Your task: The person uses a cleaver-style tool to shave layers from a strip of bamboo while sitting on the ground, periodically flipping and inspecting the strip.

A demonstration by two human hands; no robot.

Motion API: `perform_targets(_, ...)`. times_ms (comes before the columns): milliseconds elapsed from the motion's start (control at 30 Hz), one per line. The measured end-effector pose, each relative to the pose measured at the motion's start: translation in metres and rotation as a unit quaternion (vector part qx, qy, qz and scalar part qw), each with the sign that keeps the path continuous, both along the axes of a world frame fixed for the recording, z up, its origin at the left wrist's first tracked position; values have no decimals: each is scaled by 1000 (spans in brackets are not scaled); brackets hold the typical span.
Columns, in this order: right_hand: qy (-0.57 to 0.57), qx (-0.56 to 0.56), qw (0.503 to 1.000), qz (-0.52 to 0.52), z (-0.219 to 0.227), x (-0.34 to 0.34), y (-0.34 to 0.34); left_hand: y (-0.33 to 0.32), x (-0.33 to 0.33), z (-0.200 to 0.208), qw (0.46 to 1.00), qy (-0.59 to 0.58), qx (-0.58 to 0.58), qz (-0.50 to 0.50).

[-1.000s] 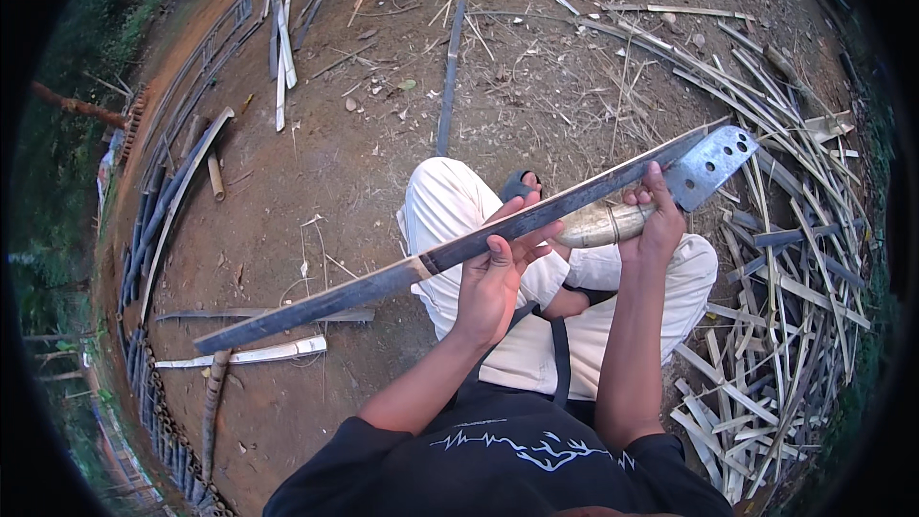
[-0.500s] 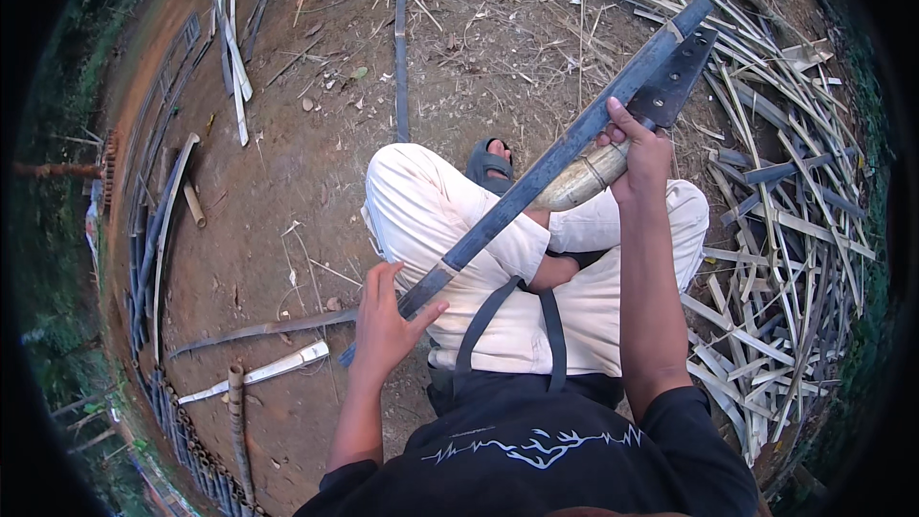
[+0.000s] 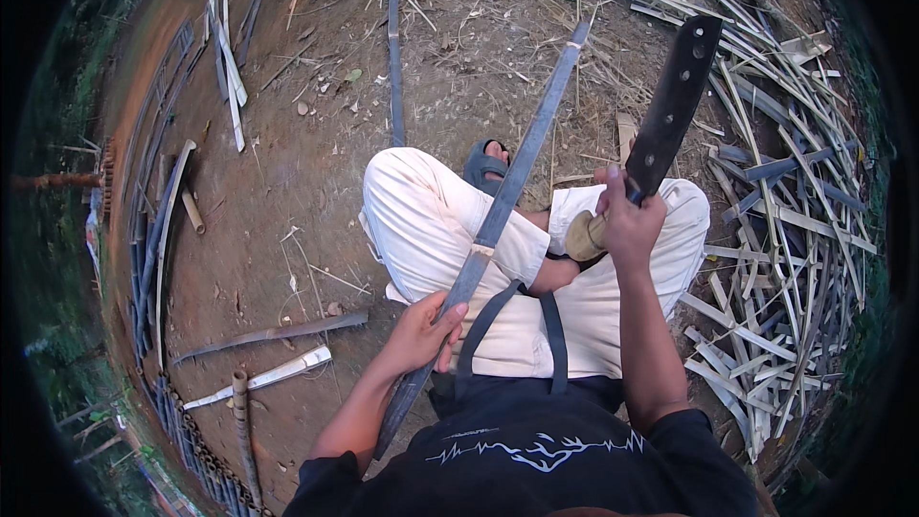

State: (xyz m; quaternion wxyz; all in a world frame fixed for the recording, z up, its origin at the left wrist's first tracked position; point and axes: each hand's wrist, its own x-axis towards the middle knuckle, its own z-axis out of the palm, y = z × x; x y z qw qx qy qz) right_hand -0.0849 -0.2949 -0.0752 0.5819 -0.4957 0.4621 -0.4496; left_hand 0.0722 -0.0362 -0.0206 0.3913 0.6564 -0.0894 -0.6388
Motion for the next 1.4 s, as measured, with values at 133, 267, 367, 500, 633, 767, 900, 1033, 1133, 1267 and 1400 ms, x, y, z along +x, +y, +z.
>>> perform_targets(133, 240, -250, 926, 153, 6, -34, 53, -27, -6, 1, 995, -95, 24, -36)
perform_targets(267, 257, -324, 855, 314, 10, -40, 82, -57, -7, 5, 993, -106, -4, -57)
perform_targets(367, 290, -359, 800, 383, 23, -40, 82, -48, -11, -4, 992, -91, 56, -60)
perform_targets(500, 268, -401, 804, 349, 15, -37, 80, -26, -20, -11, 998, -69, -6, -12)
perform_targets(633, 336, -416, 783, 317, 15, -41, 68, -53, -23, 31, 996, -80, -37, -31)
perform_targets(767, 303, -353, 847, 258, 14, -40, 37, -51, -25, 45, 996, -33, -46, -62)
perform_targets(900, 342, -436, 795, 248, 15, -44, 18, -40, -29, 46, 996, -38, -57, -57)
perform_targets(1033, 328, -417, 828, 180, 1, -44, -11, -20, -29, 57, 997, -9, -52, -57)
perform_targets(1133, 326, -414, 822, 217, 13, -42, -8, -16, -30, 53, 997, -14, -62, -49)
perform_targets(1267, 337, -478, 758, 290, 27, -43, 9, -10, -32, 50, 997, -27, -52, -44)
perform_targets(1400, 360, -351, 851, 153, -1, -50, -47, 6, -31, 59, 998, 3, -43, -40)
